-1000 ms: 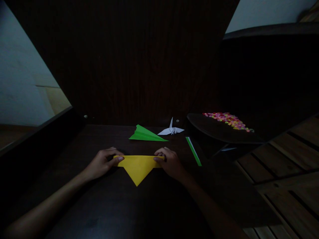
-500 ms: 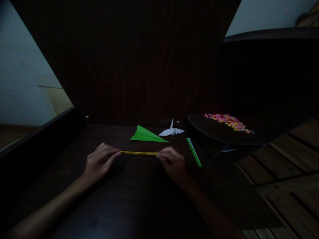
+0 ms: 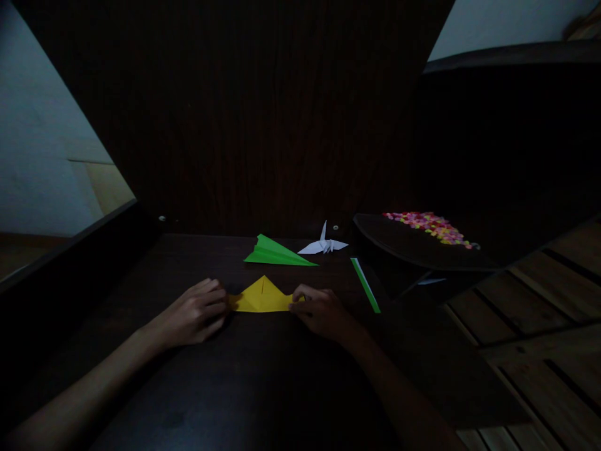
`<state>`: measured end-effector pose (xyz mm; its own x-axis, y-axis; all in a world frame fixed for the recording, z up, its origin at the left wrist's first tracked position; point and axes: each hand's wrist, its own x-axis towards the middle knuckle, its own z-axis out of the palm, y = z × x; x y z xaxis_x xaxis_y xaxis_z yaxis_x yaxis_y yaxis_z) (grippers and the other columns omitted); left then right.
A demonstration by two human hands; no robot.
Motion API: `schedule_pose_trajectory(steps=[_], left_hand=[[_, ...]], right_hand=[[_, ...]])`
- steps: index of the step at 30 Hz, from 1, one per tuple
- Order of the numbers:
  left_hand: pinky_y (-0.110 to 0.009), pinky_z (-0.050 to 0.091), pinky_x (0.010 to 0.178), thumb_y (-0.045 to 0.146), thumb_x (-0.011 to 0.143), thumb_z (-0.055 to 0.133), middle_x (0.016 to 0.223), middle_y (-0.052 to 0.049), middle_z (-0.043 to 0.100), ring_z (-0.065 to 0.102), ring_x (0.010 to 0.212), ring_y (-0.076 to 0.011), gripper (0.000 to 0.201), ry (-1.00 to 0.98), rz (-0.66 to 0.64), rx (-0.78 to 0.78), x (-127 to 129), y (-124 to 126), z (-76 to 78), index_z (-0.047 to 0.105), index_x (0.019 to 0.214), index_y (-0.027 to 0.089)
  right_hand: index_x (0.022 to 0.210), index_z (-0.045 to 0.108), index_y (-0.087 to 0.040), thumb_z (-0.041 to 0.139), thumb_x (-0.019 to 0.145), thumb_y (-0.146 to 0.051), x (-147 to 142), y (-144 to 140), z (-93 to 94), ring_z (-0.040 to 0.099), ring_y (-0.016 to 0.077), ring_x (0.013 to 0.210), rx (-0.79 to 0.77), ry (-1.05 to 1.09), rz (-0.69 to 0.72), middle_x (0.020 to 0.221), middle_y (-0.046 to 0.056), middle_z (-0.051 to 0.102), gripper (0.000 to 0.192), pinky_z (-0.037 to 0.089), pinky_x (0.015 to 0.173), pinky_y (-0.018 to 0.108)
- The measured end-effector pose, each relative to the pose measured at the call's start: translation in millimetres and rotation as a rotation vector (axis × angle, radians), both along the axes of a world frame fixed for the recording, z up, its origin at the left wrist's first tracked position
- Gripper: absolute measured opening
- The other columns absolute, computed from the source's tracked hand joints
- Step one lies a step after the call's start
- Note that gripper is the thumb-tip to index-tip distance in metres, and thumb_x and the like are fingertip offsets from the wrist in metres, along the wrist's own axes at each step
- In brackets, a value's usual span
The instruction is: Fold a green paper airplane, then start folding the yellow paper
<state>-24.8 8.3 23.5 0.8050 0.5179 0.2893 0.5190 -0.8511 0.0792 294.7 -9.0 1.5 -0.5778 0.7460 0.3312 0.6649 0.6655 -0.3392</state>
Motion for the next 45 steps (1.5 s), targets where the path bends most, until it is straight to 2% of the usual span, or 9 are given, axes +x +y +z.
schedule_pose_trajectory(steps=[7, 12, 16, 19, 24, 35, 38, 41, 45], left_hand=[[-0.037, 0.044, 0.084, 0.022, 0.087, 0.055, 0.088, -0.006, 0.063, 0.055, 0.084, -0.0214, 0.012, -0.029, -0.004, -0.140, 11, -7, -3.2, 0.066, 0.087, 0.020], [-0.035, 0.045, 0.076, 0.029, 0.093, 0.051, 0.090, -0.007, 0.062, 0.055, 0.083, -0.0210, 0.020, -0.073, 0.108, -0.147, 20, -5, -13.4, 0.066, 0.085, 0.019], [-0.039, 0.046, 0.082, 0.032, 0.088, 0.060, 0.100, -0.007, 0.062, 0.055, 0.092, -0.0237, 0.014, -0.187, 0.246, -0.253, 23, -4, -19.4, 0.065, 0.094, 0.020], [-0.041, 0.046, 0.087, 0.035, 0.083, 0.067, 0.108, -0.007, 0.061, 0.054, 0.099, -0.0257, 0.033, -0.266, 0.348, -0.329, 23, -2, -23.0, 0.061, 0.112, 0.020], [-0.047, 0.045, 0.089, 0.043, 0.077, 0.071, 0.111, -0.009, 0.060, 0.053, 0.102, -0.0295, 0.045, -0.261, 0.443, -0.365, 21, 2, -26.6, 0.063, 0.113, 0.018], [-0.040, 0.044, 0.080, 0.036, 0.072, 0.077, 0.097, -0.004, 0.062, 0.055, 0.091, -0.0259, 0.038, -0.339, 0.455, -0.422, 23, 0, -18.6, 0.061, 0.103, 0.021], [-0.039, 0.043, 0.078, 0.030, 0.071, 0.077, 0.090, -0.002, 0.061, 0.055, 0.086, -0.0241, 0.027, -0.357, 0.457, -0.372, 22, 0, -17.8, 0.062, 0.091, 0.020], [-0.039, 0.042, 0.076, 0.025, 0.073, 0.074, 0.090, -0.004, 0.059, 0.053, 0.086, -0.0245, 0.014, -0.363, 0.449, -0.289, 20, 1, -17.7, 0.065, 0.082, 0.020], [-0.039, 0.043, 0.077, 0.022, 0.079, 0.067, 0.099, -0.006, 0.057, 0.050, 0.091, -0.0250, 0.007, -0.353, 0.418, -0.246, 18, 2, -19.3, 0.071, 0.083, 0.021]], right_hand=[[0.086, 0.074, -0.025, 0.061, 0.087, -0.030, -5, -3, 2.3, 0.063, 0.0152, 0.075, -0.116, -0.089, 0.003, 0.104, 0.002, 0.065, 0.014, 0.046, 0.069, 0.029], [0.080, 0.069, -0.022, 0.058, 0.090, -0.030, -12, 0, -4.6, 0.060, 0.0136, 0.070, -0.104, -0.081, -0.122, 0.090, 0.002, 0.064, 0.017, 0.044, 0.064, 0.027], [0.085, 0.066, -0.022, 0.063, 0.085, -0.027, -14, 4, -10.4, 0.062, 0.0166, 0.078, -0.121, 0.004, -0.235, 0.093, 0.002, 0.063, 0.005, 0.046, 0.070, 0.030], [0.097, 0.064, -0.023, 0.069, 0.079, -0.026, -13, 6, -13.0, 0.062, 0.0201, 0.087, -0.130, 0.089, -0.314, 0.101, 0.004, 0.062, 0.019, 0.048, 0.075, 0.033], [0.116, 0.056, -0.023, 0.074, 0.072, -0.028, -12, 8, -13.2, 0.060, 0.0247, 0.101, -0.133, 0.168, -0.376, 0.112, 0.006, 0.061, 0.048, 0.048, 0.085, 0.039], [0.113, 0.058, -0.019, 0.075, 0.070, -0.019, -16, 7, -10.7, 0.061, 0.0220, 0.086, -0.127, 0.226, -0.340, 0.101, 0.006, 0.064, 0.046, 0.048, 0.077, 0.035], [0.108, 0.061, -0.021, 0.073, 0.071, -0.017, -15, 8, -12.2, 0.060, 0.0189, 0.075, -0.144, 0.232, -0.320, 0.094, 0.003, 0.065, 0.040, 0.048, 0.076, 0.035], [0.106, 0.061, -0.021, 0.071, 0.072, -0.013, -13, 9, -13.3, 0.052, 0.0122, 0.056, -0.177, 0.258, -0.290, 0.091, 0.002, 0.065, 0.036, 0.048, 0.064, 0.031], [0.103, 0.064, -0.020, 0.069, 0.076, -0.015, -11, 11, -14.6, 0.056, 0.0140, 0.063, -0.158, 0.283, -0.221, 0.088, 0.003, 0.064, 0.028, 0.048, 0.063, 0.029]])
